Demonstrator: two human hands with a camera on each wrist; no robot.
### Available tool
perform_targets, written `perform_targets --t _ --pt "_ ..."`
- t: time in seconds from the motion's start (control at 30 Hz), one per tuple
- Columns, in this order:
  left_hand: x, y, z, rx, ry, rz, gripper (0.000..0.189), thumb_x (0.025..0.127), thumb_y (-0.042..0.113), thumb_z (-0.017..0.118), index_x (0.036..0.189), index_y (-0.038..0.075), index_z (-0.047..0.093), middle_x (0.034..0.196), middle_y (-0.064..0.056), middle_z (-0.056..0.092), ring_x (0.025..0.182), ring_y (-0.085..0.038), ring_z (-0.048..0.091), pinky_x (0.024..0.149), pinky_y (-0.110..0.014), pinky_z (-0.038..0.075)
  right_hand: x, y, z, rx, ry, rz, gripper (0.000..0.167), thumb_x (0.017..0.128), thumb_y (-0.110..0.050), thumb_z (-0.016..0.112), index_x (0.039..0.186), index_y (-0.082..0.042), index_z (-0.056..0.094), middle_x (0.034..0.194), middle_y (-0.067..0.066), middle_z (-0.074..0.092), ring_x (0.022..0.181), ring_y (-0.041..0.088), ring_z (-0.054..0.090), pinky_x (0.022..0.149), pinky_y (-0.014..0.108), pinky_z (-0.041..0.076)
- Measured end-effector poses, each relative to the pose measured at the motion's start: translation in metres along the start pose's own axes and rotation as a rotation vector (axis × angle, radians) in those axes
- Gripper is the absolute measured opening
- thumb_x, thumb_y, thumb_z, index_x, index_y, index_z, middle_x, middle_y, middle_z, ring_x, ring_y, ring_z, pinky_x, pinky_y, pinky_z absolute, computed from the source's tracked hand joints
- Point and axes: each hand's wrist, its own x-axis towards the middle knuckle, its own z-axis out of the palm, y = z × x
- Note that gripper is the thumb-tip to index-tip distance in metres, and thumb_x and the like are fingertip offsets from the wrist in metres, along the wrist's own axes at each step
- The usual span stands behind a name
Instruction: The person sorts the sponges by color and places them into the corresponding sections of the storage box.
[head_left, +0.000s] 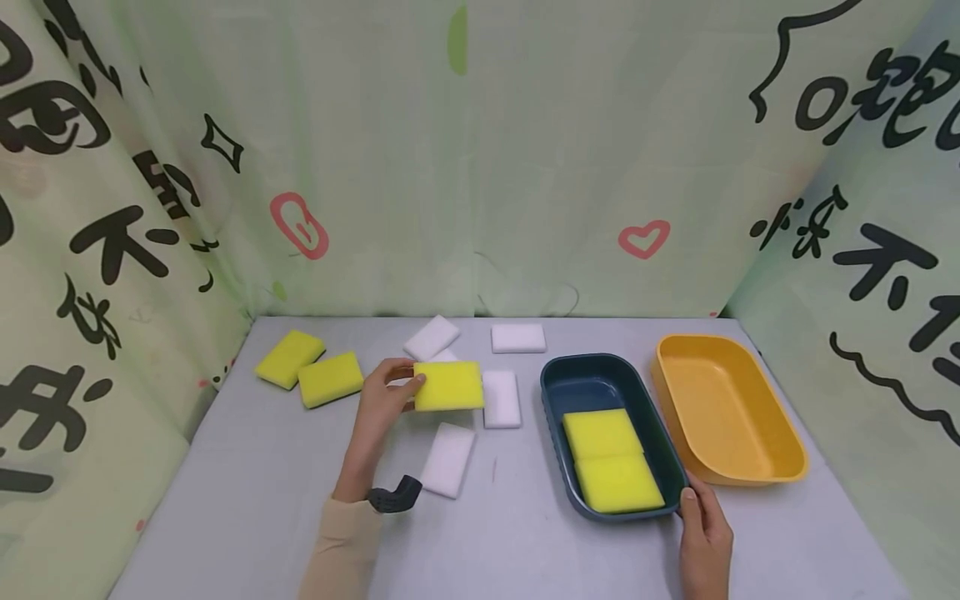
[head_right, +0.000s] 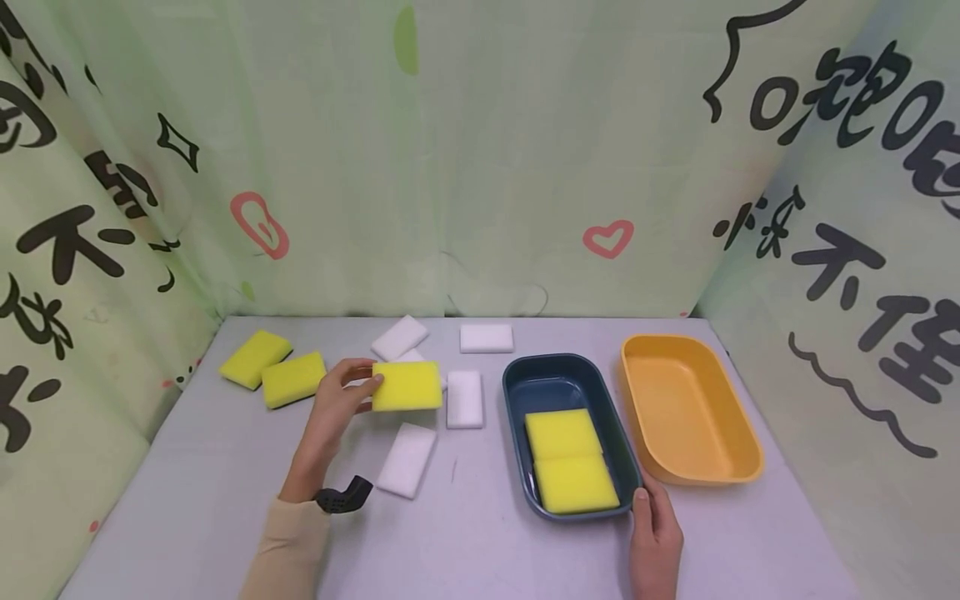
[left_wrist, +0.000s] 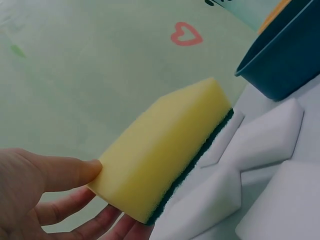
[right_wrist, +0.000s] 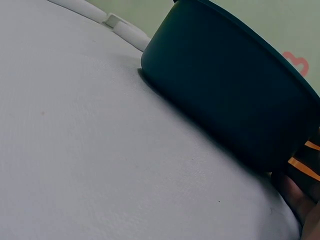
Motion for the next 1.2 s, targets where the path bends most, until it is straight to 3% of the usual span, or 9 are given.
perform_targets --t 0.53,1.0,1.2 --pt "-0.005 0.015 0.04 -0.065 -0.106 0.077 0.031 0.097 0.014 0.073 0.126 0.004 0.066 0.126 -0.019 0.067 0.093 -0.025 0.07 0.075 -0.034 0.064 -0.002 -0.002 0.0 -0.019 0.007 -0.008 0.054 0.113 -0.042 0.034 0.155 -0.01 0.048 0.151 0.011 0.05 0.111 -0.012 0.049 0.082 -0.005 0.041" --pt "-0.012 0.032 0.069 -0.119 -0.178 0.169 0.019 0.098 0.017 0.073 0.114 0.006 0.071 0.115 -0.017 0.069 0.087 -0.022 0.071 0.076 -0.044 0.065 -0.002 -0.002 0.001 -0.021 0.002 -0.01 0.055 0.113 -0.043 0.035 0.155 -0.01 0.048 0.151 0.01 0.05 0.112 -0.009 0.049 0.081 -0.005 0.04" --pt "-0.013 0.038 0.08 -0.116 -0.189 0.194 0.014 0.098 0.016 0.074 0.108 0.008 0.072 0.111 -0.016 0.071 0.084 -0.02 0.072 0.074 -0.038 0.065 -0.001 -0.001 0.0 -0.019 0.003 -0.014 0.056 0.113 -0.044 0.035 0.155 -0.01 0.048 0.151 0.011 0.05 0.113 -0.01 0.049 0.081 -0.005 0.041"
